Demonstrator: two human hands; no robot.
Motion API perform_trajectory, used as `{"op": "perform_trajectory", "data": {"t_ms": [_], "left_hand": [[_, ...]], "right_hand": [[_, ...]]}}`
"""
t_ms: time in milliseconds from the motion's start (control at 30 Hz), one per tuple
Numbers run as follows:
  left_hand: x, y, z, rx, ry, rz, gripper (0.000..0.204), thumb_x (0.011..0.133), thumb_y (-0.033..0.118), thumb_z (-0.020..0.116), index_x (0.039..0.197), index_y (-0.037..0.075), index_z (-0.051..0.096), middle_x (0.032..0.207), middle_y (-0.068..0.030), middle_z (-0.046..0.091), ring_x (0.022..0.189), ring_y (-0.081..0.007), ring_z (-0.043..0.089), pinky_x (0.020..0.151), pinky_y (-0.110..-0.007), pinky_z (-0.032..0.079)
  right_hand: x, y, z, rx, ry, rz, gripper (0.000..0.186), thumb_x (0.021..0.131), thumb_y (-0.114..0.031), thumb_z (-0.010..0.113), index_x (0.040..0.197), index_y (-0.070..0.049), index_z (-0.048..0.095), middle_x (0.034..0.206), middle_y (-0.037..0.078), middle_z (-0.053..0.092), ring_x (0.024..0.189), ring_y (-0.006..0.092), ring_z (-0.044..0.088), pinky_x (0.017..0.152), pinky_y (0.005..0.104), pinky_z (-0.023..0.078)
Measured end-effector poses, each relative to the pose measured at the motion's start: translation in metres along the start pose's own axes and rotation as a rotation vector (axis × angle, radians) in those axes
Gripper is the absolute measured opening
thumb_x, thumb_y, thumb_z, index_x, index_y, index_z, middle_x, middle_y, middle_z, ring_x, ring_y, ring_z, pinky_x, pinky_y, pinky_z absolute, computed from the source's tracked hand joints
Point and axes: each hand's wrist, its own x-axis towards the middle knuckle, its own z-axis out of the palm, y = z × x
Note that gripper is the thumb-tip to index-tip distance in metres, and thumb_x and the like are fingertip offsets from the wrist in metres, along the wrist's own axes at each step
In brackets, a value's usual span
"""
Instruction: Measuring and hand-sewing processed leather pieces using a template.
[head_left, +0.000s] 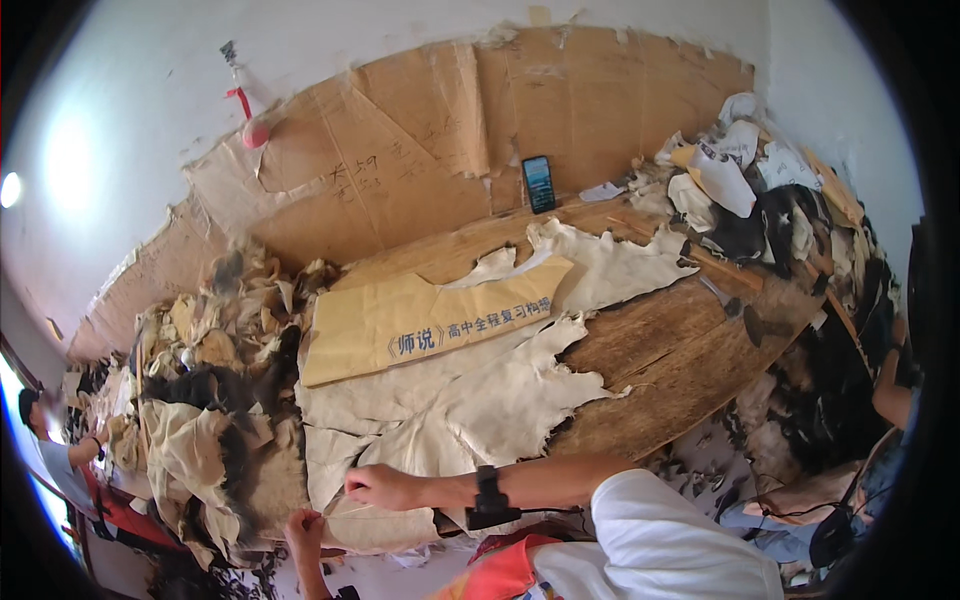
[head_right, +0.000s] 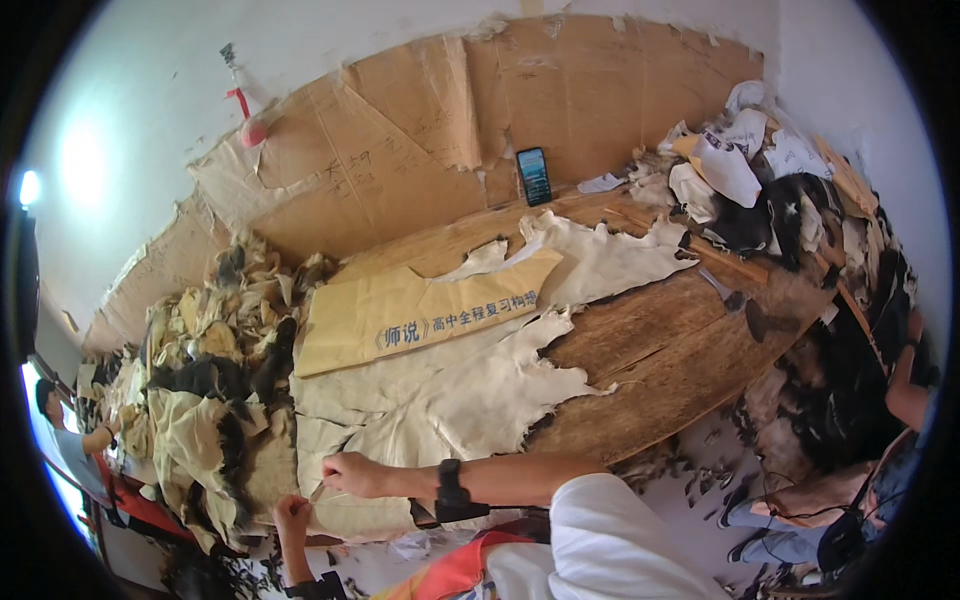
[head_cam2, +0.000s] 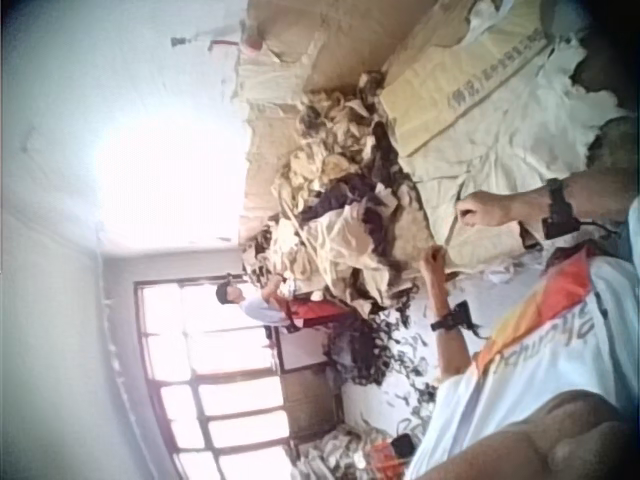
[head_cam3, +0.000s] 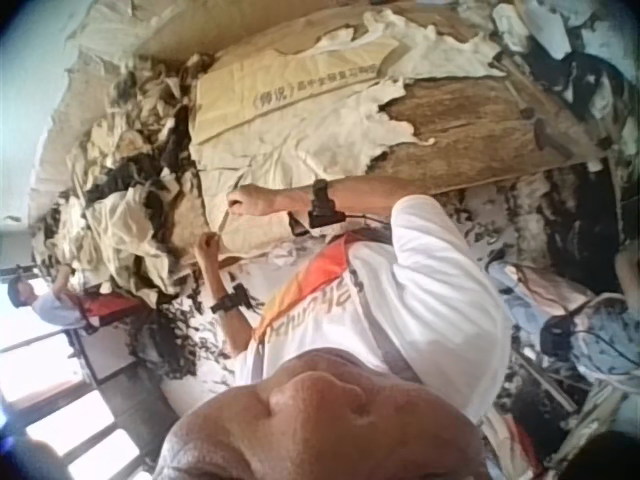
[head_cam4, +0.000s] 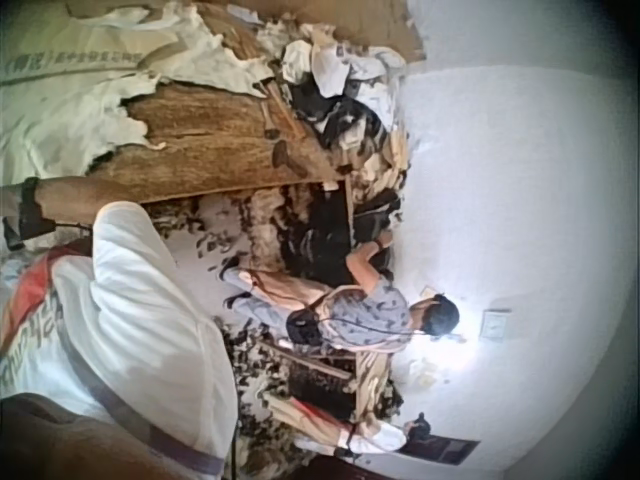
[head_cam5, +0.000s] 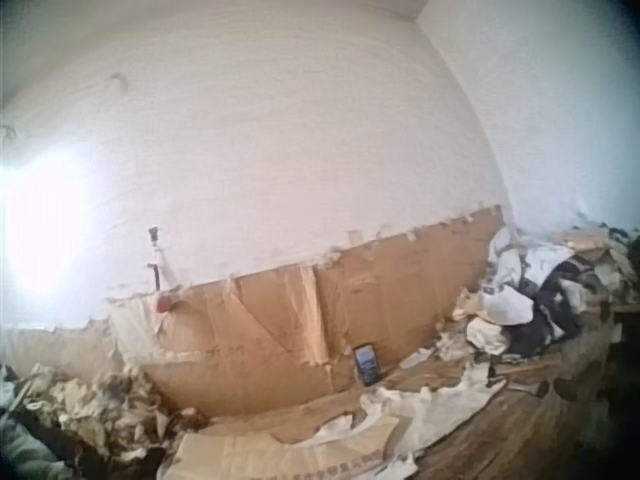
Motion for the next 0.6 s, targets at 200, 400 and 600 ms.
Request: {"op": "perform_trajectory", "data": {"t_ms": [200, 400, 600], "left_hand": [[-0.005, -0.006, 0.001, -0.074, 0.068, -0.002, 0.006, 0.066, 0.001, 0.067, 0.071, 0.0, 0.064, 0.058, -0.0024, 0.056, 0.053, -0.0095, 0.051, 0.052, -0.024, 0.042], [-0.01, -0.032, 0.001, 0.021, 0.049, -0.048, 0.009, 0.065, 0.005, 0.069, 0.071, 0.002, 0.064, 0.065, -0.0106, 0.059, 0.061, -0.021, 0.057, 0.058, -0.032, 0.046], [-0.002, 0.003, 0.006, -0.031, 0.055, 0.079, 0.009, 0.067, 0.009, 0.068, 0.072, 0.003, 0.064, 0.069, -0.0129, 0.057, 0.066, -0.0273, 0.056, 0.061, -0.036, 0.045]], "right_hand": [[-0.047, -0.011, -0.025, 0.125, 0.112, 0.201, 0.015, 0.087, -0.016, 0.055, 0.089, -0.002, 0.057, 0.076, 0.004, 0.06, 0.067, 0.0081, 0.053, 0.059, 0.0248, 0.044], [-0.084, -0.034, -0.051, 0.282, 0.266, 0.253, 0.011, 0.089, -0.018, 0.055, 0.09, -0.007, 0.055, 0.076, -0.004, 0.053, 0.066, 0.0031, 0.046, 0.054, 0.0188, 0.039], [-0.126, -0.072, -0.083, 0.271, 0.616, 0.406, 0.004, 0.089, -0.013, 0.054, 0.09, -0.009, 0.052, 0.073, -0.003, 0.051, 0.055, 0.0011, 0.037, 0.044, 0.0149, 0.026]]}}
